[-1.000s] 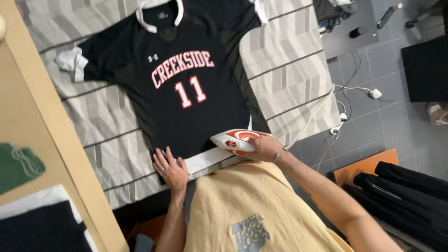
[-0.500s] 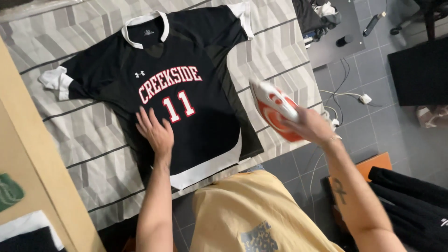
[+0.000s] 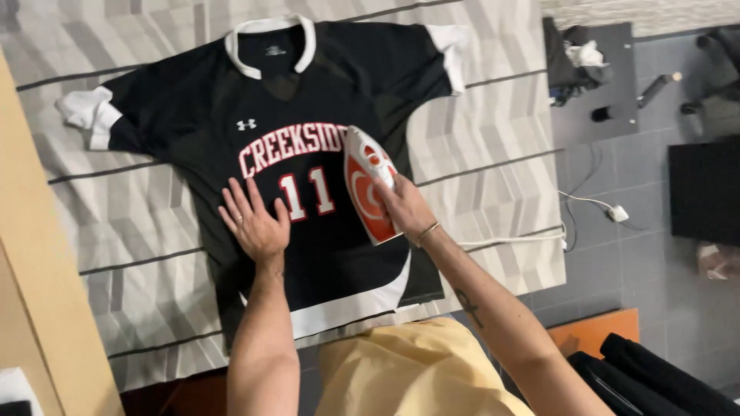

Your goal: The person takes a black sports jersey from a clothing rack, lays it out on a flat surface, and irons it with a steam iron.

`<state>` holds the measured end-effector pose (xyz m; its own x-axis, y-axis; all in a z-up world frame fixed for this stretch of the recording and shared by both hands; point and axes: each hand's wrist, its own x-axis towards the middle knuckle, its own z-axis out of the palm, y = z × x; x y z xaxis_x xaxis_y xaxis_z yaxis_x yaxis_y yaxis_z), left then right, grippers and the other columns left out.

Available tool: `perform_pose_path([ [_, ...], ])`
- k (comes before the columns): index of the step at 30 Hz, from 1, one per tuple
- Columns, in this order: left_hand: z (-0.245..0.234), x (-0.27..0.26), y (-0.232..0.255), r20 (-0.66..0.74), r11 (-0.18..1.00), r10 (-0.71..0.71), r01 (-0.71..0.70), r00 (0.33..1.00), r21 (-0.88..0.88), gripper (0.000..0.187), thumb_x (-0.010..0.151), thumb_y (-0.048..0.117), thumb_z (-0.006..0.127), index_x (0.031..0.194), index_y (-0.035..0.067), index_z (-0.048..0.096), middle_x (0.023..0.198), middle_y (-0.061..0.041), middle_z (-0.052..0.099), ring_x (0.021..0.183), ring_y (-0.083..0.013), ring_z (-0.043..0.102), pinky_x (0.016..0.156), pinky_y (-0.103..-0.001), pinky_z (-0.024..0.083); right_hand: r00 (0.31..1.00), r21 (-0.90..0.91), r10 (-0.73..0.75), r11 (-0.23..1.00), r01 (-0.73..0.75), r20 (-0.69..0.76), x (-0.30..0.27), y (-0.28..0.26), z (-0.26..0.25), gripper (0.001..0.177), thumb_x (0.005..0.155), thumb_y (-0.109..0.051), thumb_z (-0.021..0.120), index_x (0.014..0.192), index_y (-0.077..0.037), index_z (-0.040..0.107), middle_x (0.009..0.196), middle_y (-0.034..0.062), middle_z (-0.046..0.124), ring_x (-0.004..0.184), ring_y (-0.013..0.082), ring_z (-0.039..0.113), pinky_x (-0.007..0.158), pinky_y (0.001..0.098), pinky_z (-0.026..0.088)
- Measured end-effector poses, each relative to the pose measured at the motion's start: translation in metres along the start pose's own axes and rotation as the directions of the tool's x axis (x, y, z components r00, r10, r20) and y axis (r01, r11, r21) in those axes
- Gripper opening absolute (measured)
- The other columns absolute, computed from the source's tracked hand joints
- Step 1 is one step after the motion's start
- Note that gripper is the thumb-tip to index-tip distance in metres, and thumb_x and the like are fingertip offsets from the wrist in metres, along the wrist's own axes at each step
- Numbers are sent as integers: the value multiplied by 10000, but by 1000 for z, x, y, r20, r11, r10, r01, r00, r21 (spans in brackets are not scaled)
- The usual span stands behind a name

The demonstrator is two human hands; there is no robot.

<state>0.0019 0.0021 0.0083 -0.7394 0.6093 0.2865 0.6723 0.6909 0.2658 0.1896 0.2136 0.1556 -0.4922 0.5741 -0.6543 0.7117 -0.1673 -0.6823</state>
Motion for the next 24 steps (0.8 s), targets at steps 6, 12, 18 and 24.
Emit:
perform_pose_path([
  [6,-1,3,1,-9,999,-9,10,1000,53,697,910,390,623,1511,46,548,1608,-233,417,1486,-420,363,1194,-583,217,999,-61,-27,998,26,-19,39,-19,-7,426,993,-520,603,840,-122,596,560,51,672,510,186,695,623,335,581],
  [12,-2,7,2,-16,997,-8,9,1000,72,695,885,388,625,1490,50,570,1611,-221,422,1489,-410,371,1194,-572,231,992,-105,-120,988,117,-25,98,-41,-13,447,978,-519,620,835,-95,602,550,49,653,484,177,683,581,313,568],
  [18,4,7,0,-6,996,-18,19,1000,87,714,866,389,643,1497,65,571,1609,-211,431,1492,-400,369,1200,-562,225,994,-76,-102,992,99,-40,100,-81,-12,416,944,-516,627,838,-115,595,543,30,654,470,161,689,571,306,583],
  [24,-1,8,2,3,998,-11,11,1000,69,696,900,396,607,1501,50,561,1605,-225,430,1489,-412,367,1194,-568,236,998,-234,-19,972,33,61,72,-57,-25,522,972,-620,572,1042,-105,623,707,123,708,746,325,741,802,438,571],
])
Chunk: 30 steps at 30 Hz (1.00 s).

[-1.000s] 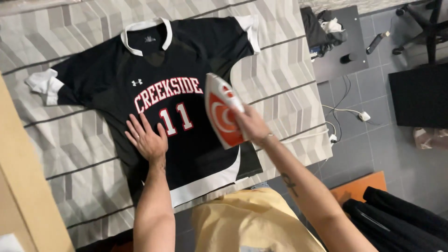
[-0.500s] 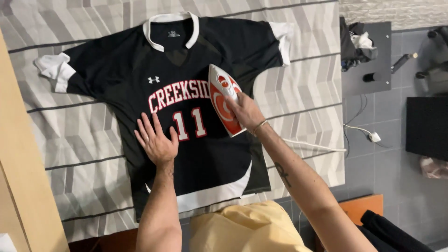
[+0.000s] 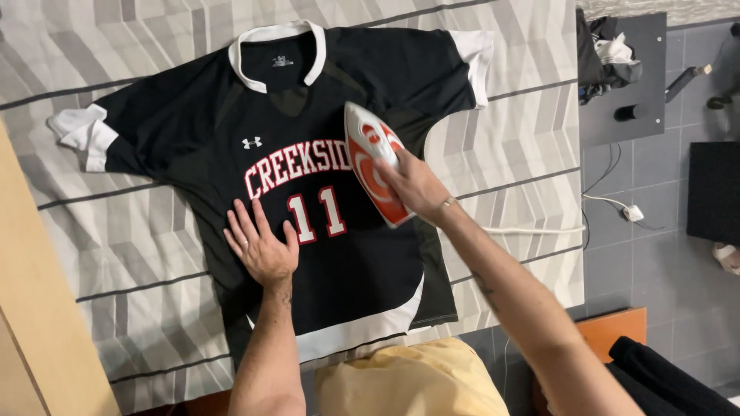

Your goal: The person takes a black sports jersey from a clothing rack, lays it out on a flat surface, and irons it with a steam iron.

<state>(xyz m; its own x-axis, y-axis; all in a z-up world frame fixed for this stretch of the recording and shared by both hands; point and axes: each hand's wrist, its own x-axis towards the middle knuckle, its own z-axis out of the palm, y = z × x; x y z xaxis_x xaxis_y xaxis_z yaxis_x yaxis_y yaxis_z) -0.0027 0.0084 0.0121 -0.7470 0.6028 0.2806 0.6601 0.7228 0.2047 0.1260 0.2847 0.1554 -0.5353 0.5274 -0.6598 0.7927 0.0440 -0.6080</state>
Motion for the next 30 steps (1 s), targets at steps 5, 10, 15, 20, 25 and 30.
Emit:
perform_pose_path([
  [5,0,-1,-1,4,1000,-4,4,1000,-3,702,898,412,599,1497,47,567,1603,-229,433,1488,-417,366,1190,-573,234,995,7,-11,1000,10,96,-24,5,-54,409,943,-413,651,1127,-47,652,596,75,647,530,218,684,629,345,572],
  [10,1,-1,-2,10,1000,-1,1,1000,2,711,889,411,613,1498,47,570,1603,-232,434,1485,-424,369,1182,-578,243,951,-274,-307,912,306,40,33,28,-103,441,928,-306,743,1137,69,644,536,189,624,479,295,662,506,392,525],
  [15,-22,8,10,132,998,-55,60,990,-35,712,933,363,610,1549,25,497,1625,-245,390,1468,-464,397,1182,-638,297,979,-657,-198,733,179,45,87,-9,-125,545,941,-617,623,919,-73,637,878,121,699,722,331,647,625,465,473],
  [20,-20,7,10,155,996,-76,83,985,-40,712,946,357,597,1571,40,471,1646,-229,357,1493,-449,361,1205,-628,270,988,-659,-104,753,3,-114,97,-47,-117,605,919,-771,606,959,-172,684,847,55,679,736,244,637,568,372,478],
  [25,-20,10,11,122,997,-61,65,991,-35,692,966,374,568,1561,29,492,1635,-234,382,1476,-457,394,1193,-630,295,990,-693,-75,720,-28,-118,114,-49,-122,644,898,-806,621,925,-167,692,813,51,688,690,243,643,526,364,473],
  [30,-22,10,11,131,996,-55,63,990,-56,691,976,376,555,1560,12,485,1631,-249,379,1475,-467,389,1189,-639,291,976,-714,-132,699,-31,-172,137,-35,-134,700,889,-847,647,949,-152,706,857,94,691,709,310,658,537,451,518],
])
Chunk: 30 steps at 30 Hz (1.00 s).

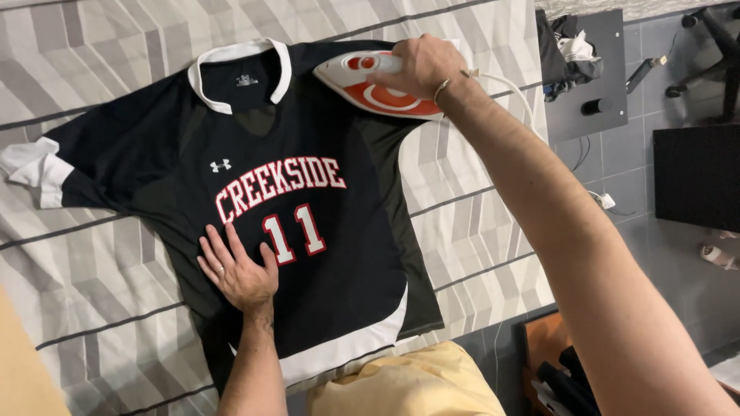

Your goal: The person takes a black sports jersey from a clothing rack, lays it out on a flat surface, and irons it with a steam iron.

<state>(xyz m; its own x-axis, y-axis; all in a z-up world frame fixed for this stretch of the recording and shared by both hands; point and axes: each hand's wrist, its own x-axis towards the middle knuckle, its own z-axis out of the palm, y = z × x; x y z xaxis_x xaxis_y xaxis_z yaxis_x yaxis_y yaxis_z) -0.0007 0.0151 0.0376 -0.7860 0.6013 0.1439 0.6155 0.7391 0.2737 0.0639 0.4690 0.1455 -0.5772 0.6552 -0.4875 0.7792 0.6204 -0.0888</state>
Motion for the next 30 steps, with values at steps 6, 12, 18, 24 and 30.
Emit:
perform_pose_path([
  [6,3,-1,-1,32,1000,-24,24,999,1,702,962,367,570,1565,22,474,1648,-234,354,1491,-459,362,1199,-641,274,999,6,-3,1000,3,-48,8,19,-4,674,936,-781,675,1027,-116,747,805,108,705,674,289,680,493,411,530],
  [12,3,-2,-3,-6,1000,1,-1,1000,-2,682,989,400,530,1544,4,495,1622,-258,391,1463,-485,400,1180,-654,295,998,-132,-61,989,60,-2,6,25,-12,740,921,-816,652,870,-82,723,785,143,704,679,359,681,531,466,538],
  [18,4,-2,-3,-5,1000,-15,15,1000,-4,686,1002,430,502,1555,22,493,1635,-231,379,1484,-450,384,1195,-632,288,999,-137,-40,990,37,-17,8,33,-8,750,971,-806,645,839,-70,700,777,130,689,672,306,666,520,413,531],
  [24,4,-1,-3,13,1000,-22,22,1000,10,694,981,415,525,1554,25,495,1637,-231,372,1489,-449,372,1202,-632,280,996,-288,-75,954,88,55,11,54,-15,812,933,-876,581,842,-80,710,740,164,657,675,331,642,553,433,517],
  [30,3,-2,-3,21,1000,-23,23,1000,3,701,960,380,564,1559,25,482,1636,-237,371,1489,-458,372,1201,-635,281,995,-263,-52,962,73,87,-2,77,-15,730,998,-764,620,891,-49,725,735,152,693,628,299,663,549,391,535],
])
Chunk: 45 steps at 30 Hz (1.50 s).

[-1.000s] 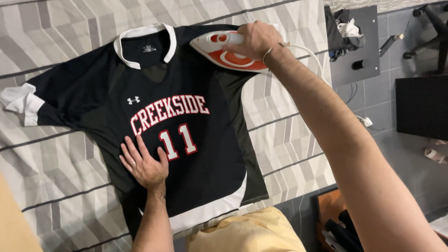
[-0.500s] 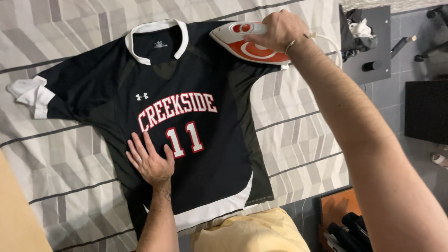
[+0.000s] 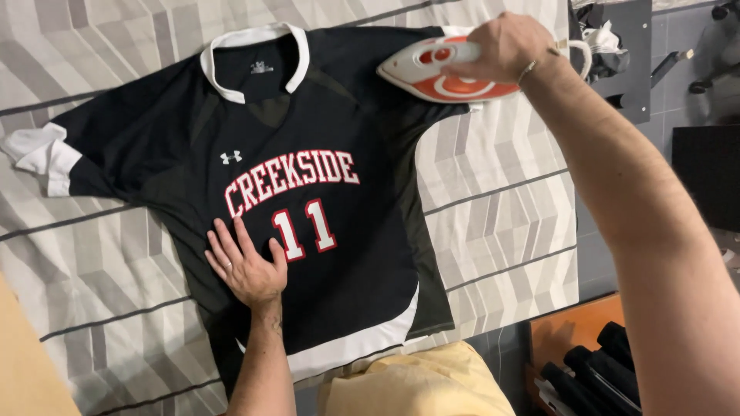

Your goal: The person takes a black sports jersey from a clothing rack, lays it out on a flat surface, and irons it with a steam iron.

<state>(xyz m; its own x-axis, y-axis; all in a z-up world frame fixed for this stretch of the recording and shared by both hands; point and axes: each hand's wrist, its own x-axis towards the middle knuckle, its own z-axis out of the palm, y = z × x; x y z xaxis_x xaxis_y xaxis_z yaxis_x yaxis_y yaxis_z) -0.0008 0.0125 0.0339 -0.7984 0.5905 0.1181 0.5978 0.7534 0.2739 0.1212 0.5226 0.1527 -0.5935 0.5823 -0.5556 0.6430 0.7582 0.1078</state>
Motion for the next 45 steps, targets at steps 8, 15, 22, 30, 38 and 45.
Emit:
perform_pose_path([
  [8,3,0,-1,24,1000,-6,6,1000,4,702,963,390,554,1556,23,475,1639,-239,358,1490,-464,360,1202,-639,271,998,-44,44,998,-46,-45,4,56,29,777,907,-868,566,980,-122,770,875,215,758,813,418,730,711,483,566],
  [15,3,1,-2,52,999,-33,32,998,7,734,918,364,609,1560,38,470,1652,-223,339,1508,-444,332,1218,-629,249,971,-68,132,987,-148,-197,-4,59,20,837,1094,-844,562,932,-46,754,791,166,711,647,369,697,532,452,537],
  [22,3,0,-4,58,999,-43,42,997,18,745,889,382,606,1540,43,476,1645,-225,346,1496,-456,341,1213,-633,253,977,-202,0,979,-44,-211,-31,-2,-25,898,983,-946,487,957,-96,775,764,176,731,727,404,719,618,460,560],
  [30,5,1,-5,76,998,-57,56,995,12,765,884,397,620,1558,76,453,1658,-192,332,1529,-407,304,1244,-591,227,990,64,-108,991,114,-89,-39,-122,-23,811,850,-937,593,886,-135,711,789,148,726,737,391,701,679,480,537],
  [38,6,0,-7,27,998,-56,57,998,-16,744,917,427,587,1565,86,456,1652,-182,353,1522,-402,342,1237,-591,258,949,-91,-314,946,311,-24,-16,-207,-13,833,895,-958,471,897,-153,688,771,115,711,661,357,692,557,472,537],
  [45,5,1,-7,11,999,-42,43,999,-15,708,956,444,556,1563,89,468,1643,-184,366,1517,-397,361,1236,-587,281,956,-62,-293,954,292,-3,-6,-228,-18,767,936,-892,493,1034,-177,752,914,188,745,816,446,719,684,533,554],
])
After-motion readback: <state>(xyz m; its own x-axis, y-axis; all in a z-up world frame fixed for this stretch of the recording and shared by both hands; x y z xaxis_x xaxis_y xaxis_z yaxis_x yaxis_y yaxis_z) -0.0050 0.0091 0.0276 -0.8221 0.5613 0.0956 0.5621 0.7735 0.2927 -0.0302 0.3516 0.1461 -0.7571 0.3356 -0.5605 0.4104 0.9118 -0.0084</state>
